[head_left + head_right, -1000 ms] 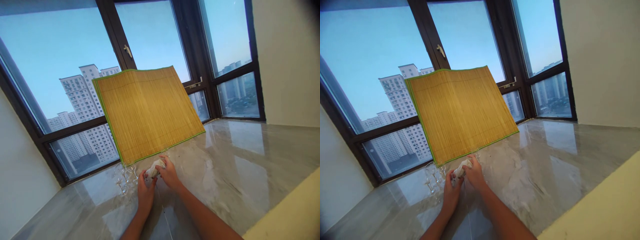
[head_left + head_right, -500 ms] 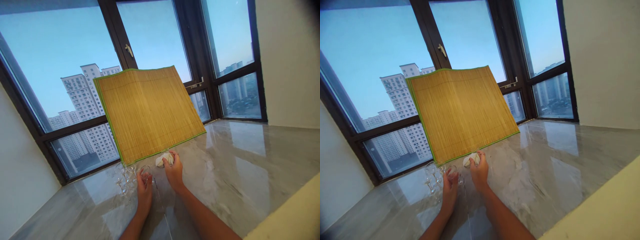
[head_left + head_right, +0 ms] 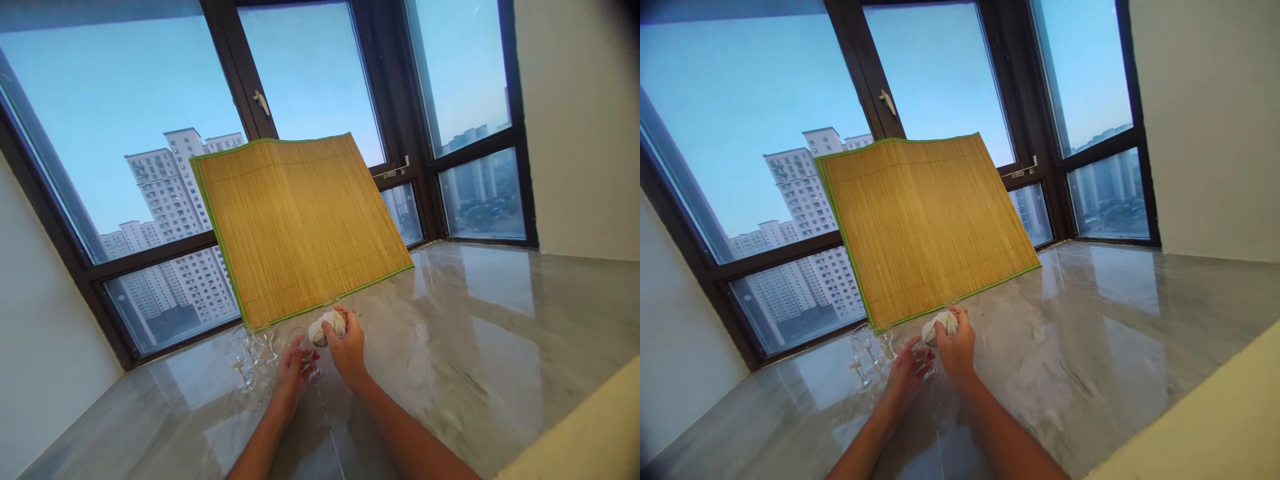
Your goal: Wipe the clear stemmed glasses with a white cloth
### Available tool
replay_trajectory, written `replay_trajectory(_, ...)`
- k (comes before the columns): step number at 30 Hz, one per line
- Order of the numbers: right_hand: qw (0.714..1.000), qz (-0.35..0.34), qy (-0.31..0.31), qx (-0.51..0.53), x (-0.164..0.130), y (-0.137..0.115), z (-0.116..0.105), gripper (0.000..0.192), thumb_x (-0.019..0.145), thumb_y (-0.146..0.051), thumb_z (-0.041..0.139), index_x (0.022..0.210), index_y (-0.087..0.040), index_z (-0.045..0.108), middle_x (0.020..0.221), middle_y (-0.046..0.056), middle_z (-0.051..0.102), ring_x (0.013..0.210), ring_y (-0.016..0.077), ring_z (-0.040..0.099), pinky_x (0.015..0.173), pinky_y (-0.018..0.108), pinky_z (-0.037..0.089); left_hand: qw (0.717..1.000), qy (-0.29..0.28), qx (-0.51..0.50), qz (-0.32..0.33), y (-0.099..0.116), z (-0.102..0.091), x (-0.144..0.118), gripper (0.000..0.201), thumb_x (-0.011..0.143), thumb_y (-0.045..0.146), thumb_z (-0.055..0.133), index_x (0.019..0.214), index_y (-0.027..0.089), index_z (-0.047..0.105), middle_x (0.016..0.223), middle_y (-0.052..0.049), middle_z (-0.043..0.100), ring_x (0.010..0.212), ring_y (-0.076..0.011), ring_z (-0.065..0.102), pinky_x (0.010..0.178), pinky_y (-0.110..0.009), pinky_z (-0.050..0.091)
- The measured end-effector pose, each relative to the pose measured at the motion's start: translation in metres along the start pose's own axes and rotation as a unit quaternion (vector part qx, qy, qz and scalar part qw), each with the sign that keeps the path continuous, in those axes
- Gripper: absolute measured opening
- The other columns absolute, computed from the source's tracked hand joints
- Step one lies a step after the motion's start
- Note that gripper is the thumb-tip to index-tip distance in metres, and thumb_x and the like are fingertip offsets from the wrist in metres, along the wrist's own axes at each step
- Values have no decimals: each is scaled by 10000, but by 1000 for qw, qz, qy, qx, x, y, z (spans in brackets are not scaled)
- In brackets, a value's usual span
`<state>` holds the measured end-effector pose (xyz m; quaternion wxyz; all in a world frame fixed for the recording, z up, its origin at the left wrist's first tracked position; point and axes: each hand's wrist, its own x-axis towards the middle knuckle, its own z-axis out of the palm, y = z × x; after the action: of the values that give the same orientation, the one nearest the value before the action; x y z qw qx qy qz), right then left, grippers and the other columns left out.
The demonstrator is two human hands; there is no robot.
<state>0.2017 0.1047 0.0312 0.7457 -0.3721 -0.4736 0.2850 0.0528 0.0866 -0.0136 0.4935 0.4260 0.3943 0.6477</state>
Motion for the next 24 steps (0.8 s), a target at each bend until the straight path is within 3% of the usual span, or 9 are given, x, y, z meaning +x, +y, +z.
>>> replay_trajectory(5, 999, 16, 4, 40, 2, 0, -2, 278, 791, -332, 595, 1030, -199, 540, 860, 19, 626, 749, 194, 607, 694, 304, 494, 999, -20, -23, -40, 1, 5, -6, 708, 630, 610, 791, 1193, 238, 578, 933, -68, 719, 884, -246, 702, 768, -364, 516)
replay_trajectory(8, 999, 12, 5, 32, 4, -1, -3, 264, 780, -329, 596, 1006, -202, 544, 854, 16, 621, 758, 196, 606, 699, 306, 495, 999, -13, -34, -32, 4, 6, -6, 673, 629, 601, 783, 1156, 232, 588, 949, -75, 719, 918, -250, 692, 778, -368, 511)
replay_trajectory(11, 999, 3, 17, 28, 5, -4, -5, 275, 785, -339, 596, 1017, -201, 541, 858, 22, 626, 757, 195, 606, 696, 307, 499, 999, 43, 13, 22, 9, 0, -3, 606, 634, 618, 736, 1057, 197, 632, 865, -75, 709, 834, -228, 676, 780, -366, 501)
replay_trajectory(13, 999, -4, 31, 22, 6, -6, -6, 283, 792, -355, 602, 1021, -200, 540, 843, 22, 628, 738, 193, 604, 679, 306, 499, 982, 112, 122, 93, 17, -8, -4, 529, 691, 637, 653, 969, 186, 653, 787, -59, 676, 750, -217, 640, 758, -373, 495)
replay_trajectory(15, 999, -25, 39, 10, 5, -7, -7, 287, 798, -367, 606, 1023, -201, 544, 842, 26, 635, 734, 196, 607, 682, 313, 500, 920, 173, 287, 205, 30, -17, -7, 409, 778, 572, 587, 916, 194, 657, 808, -54, 647, 781, -225, 610, 804, -384, 479)
replay_trajectory(17, 997, -71, 31, -7, 3, -6, -8, 274, 808, -363, 603, 1026, -204, 557, 871, 42, 653, 763, 206, 621, 716, 328, 503, 828, 210, 412, 316, 46, -27, -10, 300, 813, 477, 568, 911, 204, 647, 926, -67, 632, 928, -255, 587, 925, -412, 439)
replay_trajectory(20, 984, -168, -33, -50, -9, -7, -8, 243, 822, -340, 596, 1032, -218, 591, 876, 59, 686, 770, 217, 641, 739, 341, 495, 696, 355, 461, 421, 67, -42, -11, 400, 804, 406, 569, 1135, 182, 566, 1156, -116, 549, 1182, -315, 464, 1075, -506, 309)
replay_trajectory(22, 961, -237, -107, -92, -21, -9, -7, 213, 829, -321, 593, 1022, -235, 613, 845, 54, 703, 760, 219, 653, 736, 336, 484, 656, 438, 441, 429, 75, -54, -7, 540, 781, 383, 577, 1263, 168, 460, 1280, -148, 463, 1283, -341, 373, 1110, -552, 241)
replay_trajectory(24, 922, -296, -209, -137, -34, -13, -3, 201, 847, -300, 565, 1031, -244, 626, 841, 46, 718, 768, 215, 663, 728, 319, 469, 666, 506, 388, 388, 78, -68, -1, 551, 772, 352, 557, 1273, 175, 414, 1311, -157, 423, 1309, -349, 352, 1117, -570, 221)
